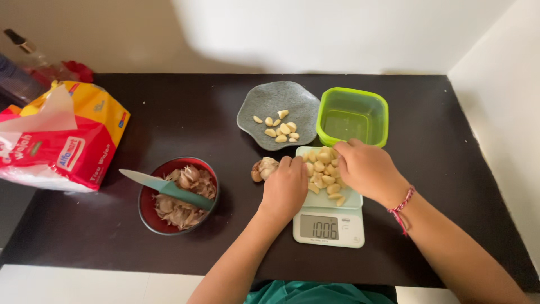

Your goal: The person turns on a digital scale and places peeled garlic cloves onto it from a plate.

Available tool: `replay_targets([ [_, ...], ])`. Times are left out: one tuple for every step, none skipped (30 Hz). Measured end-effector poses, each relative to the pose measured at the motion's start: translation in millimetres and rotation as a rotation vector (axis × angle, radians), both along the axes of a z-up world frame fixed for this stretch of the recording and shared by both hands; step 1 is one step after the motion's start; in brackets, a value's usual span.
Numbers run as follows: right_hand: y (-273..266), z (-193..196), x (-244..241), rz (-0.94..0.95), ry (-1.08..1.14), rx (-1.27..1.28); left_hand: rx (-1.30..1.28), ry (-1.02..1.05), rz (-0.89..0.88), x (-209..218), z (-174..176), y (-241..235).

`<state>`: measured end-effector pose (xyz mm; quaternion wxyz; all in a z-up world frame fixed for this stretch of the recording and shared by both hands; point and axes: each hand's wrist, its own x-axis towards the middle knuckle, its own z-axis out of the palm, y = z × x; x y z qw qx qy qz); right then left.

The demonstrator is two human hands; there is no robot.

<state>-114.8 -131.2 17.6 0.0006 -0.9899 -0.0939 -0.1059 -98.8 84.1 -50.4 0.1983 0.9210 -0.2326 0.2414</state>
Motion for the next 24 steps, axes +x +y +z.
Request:
replay_targets([
  [5,10,-6,-0.005,-0.002,0.000,0.000,-0.002,-0.005,0,0,-3],
  [10,20,-11,-0.002,0.046,0.051,-0.047,0.007,0.005,-1,0,-5],
  [17,29,-16,0.001,0.093,0.102,-0.095,0.016,0.015,-1,1,-6],
  [22,41,-21,0.003,0.093,0.101,-0.095,0.016,0.017,0,1,-4],
  [27,53,-26,0.009,0.187,0.117,-0.074,0.023,0.000,1,2,-2],
  [32,65,-30,0.013,0.281,0.133,-0.054,0.030,-0.021,2,2,0],
  [29,57,-29,0.013,0.281,0.133,-0.054,0.029,-0.021,0,3,3],
  [27,49,-28,-0.008,0.256,0.141,-0.016,0.038,-0.027,-1,3,6],
  [24,41,-26,-0.029,0.231,0.149,0.022,0.046,-0.033,-2,4,10],
  [22,37,-28,-0.028,0.231,0.150,0.022,0.046,-0.032,-4,-1,13],
  [20,34,-30,-0.082,0.230,0.119,0.204,-0.077,-0.098,-6,-5,15],
  [18,30,-32,-0.136,0.226,0.087,0.385,-0.201,-0.163,-7,-10,18],
  [21,33,-32,-0.135,0.224,0.087,0.385,-0.203,-0.162,-5,-11,17],
  [24,36,-33,-0.157,0.288,0.124,0.294,-0.067,-0.156,-3,-12,16],
  [27,39,-34,-0.179,0.351,0.162,0.204,0.069,-0.149,-1,-12,14],
  [28,37,-34,-0.184,0.351,0.164,0.205,0.069,-0.154,1,-12,12],
  [29,35,-34,-0.210,0.373,0.169,0.069,0.271,-0.144,3,-12,10],
  [31,33,-33,-0.233,0.395,0.174,-0.069,0.473,-0.128,5,-11,8],
  [30,30,-33,-0.234,0.396,0.174,-0.068,0.474,-0.129,2,-4,9],
  [29,27,-31,-0.251,0.400,0.231,-0.151,0.571,-0.139,0,3,10],
  [28,24,-29,-0.268,0.404,0.289,-0.234,0.668,-0.150,-2,10,12],
  [27,23,-30,-0.265,0.404,0.289,-0.234,0.668,-0.147,-4,15,12],
  [26,23,-30,-0.269,0.414,0.298,-0.212,0.700,-0.133,-6,20,13],
  [25,22,-31,-0.274,0.422,0.308,-0.189,0.733,-0.120,-9,25,13],
])
